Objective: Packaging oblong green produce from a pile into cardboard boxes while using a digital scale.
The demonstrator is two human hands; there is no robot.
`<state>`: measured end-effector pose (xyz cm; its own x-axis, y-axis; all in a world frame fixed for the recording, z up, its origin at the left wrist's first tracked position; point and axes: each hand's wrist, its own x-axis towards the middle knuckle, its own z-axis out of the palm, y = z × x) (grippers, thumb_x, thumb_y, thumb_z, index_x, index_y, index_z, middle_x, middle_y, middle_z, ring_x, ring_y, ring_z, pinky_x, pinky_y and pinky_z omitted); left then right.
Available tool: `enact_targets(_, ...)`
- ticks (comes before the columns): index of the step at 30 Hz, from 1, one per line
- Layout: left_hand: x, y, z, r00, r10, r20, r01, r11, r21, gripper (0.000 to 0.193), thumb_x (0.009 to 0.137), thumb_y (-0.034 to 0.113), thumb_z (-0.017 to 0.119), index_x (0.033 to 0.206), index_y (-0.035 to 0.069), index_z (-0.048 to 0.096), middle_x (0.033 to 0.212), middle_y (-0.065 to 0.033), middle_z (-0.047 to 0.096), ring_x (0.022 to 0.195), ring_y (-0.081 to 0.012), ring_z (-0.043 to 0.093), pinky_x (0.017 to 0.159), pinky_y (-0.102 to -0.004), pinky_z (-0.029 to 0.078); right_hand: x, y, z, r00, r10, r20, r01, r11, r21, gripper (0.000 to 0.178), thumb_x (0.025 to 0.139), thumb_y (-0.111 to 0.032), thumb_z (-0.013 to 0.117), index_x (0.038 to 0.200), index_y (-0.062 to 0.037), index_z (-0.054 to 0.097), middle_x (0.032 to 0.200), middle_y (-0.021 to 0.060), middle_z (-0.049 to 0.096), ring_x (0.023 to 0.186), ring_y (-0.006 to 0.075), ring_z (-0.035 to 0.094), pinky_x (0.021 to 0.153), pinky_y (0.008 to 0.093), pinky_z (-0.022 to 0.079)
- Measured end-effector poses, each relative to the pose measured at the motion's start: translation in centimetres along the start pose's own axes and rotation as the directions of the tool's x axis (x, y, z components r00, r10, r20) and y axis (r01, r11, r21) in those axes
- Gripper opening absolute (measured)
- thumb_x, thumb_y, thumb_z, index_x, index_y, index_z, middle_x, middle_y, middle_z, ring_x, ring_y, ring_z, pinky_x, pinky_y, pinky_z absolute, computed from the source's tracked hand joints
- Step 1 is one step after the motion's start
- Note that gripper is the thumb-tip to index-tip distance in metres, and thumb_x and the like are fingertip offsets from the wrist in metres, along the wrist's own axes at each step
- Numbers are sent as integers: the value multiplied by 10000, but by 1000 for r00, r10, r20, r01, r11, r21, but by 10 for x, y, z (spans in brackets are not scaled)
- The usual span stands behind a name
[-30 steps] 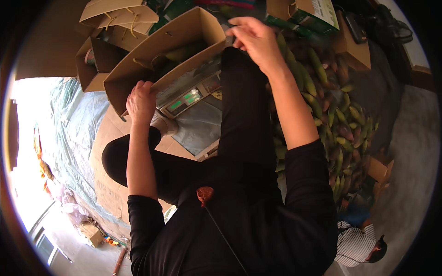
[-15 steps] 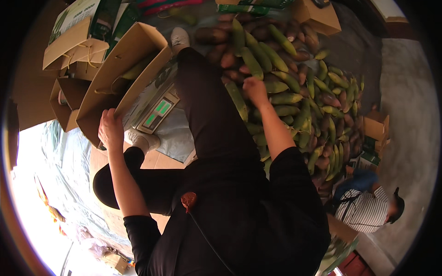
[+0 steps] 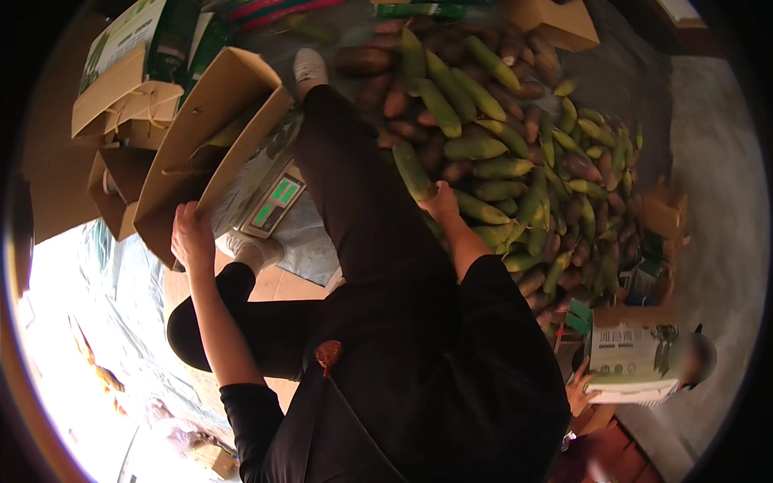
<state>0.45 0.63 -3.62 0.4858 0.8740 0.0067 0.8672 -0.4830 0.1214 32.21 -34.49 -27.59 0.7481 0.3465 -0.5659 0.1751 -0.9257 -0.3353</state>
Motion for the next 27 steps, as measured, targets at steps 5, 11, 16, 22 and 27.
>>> enact_targets(5, -2, -3, -4, 999, -14, -32, 15, 1000, 26, 189, 731, 100, 659, 917, 113, 627, 865, -82, 569, 878, -296, 591, 726, -413, 481, 10, -25, 17, 994, -67, -91, 63, 997, -46, 644, 712, -369, 730, 1208, -55, 466, 1121, 197, 580, 1045, 373, 568, 886, 448, 471)
enact_targets(11, -1, -5, -6, 999, -5, -35, 5, 1000, -7, 179, 738, 84, 635, 916, 101, 624, 871, -88, 569, 875, -306, 590, 723, -420, 484, 77, 31, 80, 992, -125, -33, 122, 989, -81, 533, 789, -392, 647, 1147, -38, 472, 1059, 194, 609, 998, 398, 583, 853, 481, 474)
enact_targets(16, 12, 14, 3, 998, 14, -66, -22, 992, -121, 118, 744, 114, 651, 862, 115, 640, 835, -61, 575, 881, -254, 591, 744, -398, 463, 127, 100, 62, 824, -523, -219, 415, 820, -395, 567, 782, -401, 655, 1172, -36, 465, 1106, 199, 601, 1034, 403, 568, 849, 478, 466)
enact_targets(22, -10, -16, -5, 996, -70, -58, 68, 997, -27, 94, 749, 111, 639, 843, 120, 646, 837, -49, 576, 883, -244, 591, 742, -394, 457, 13, -100, -42, 959, -238, -152, 262, 951, 161, 557, 739, -233, 705, 1195, -21, 465, 1113, 201, 593, 1047, 358, 580, 878, 421, 463)
enact_targets(27, 0, -2, 1, 998, -18, -60, 13, 996, -92, 90, 759, 126, 647, 850, 122, 647, 842, -47, 573, 880, -240, 589, 740, -392, 456, 4, -178, -143, 778, -517, -356, 622, 713, 324, 672, 655, -80, 756, 1237, 34, 439, 1105, 180, 577, 1012, 286, 580, 868, 391, 461)
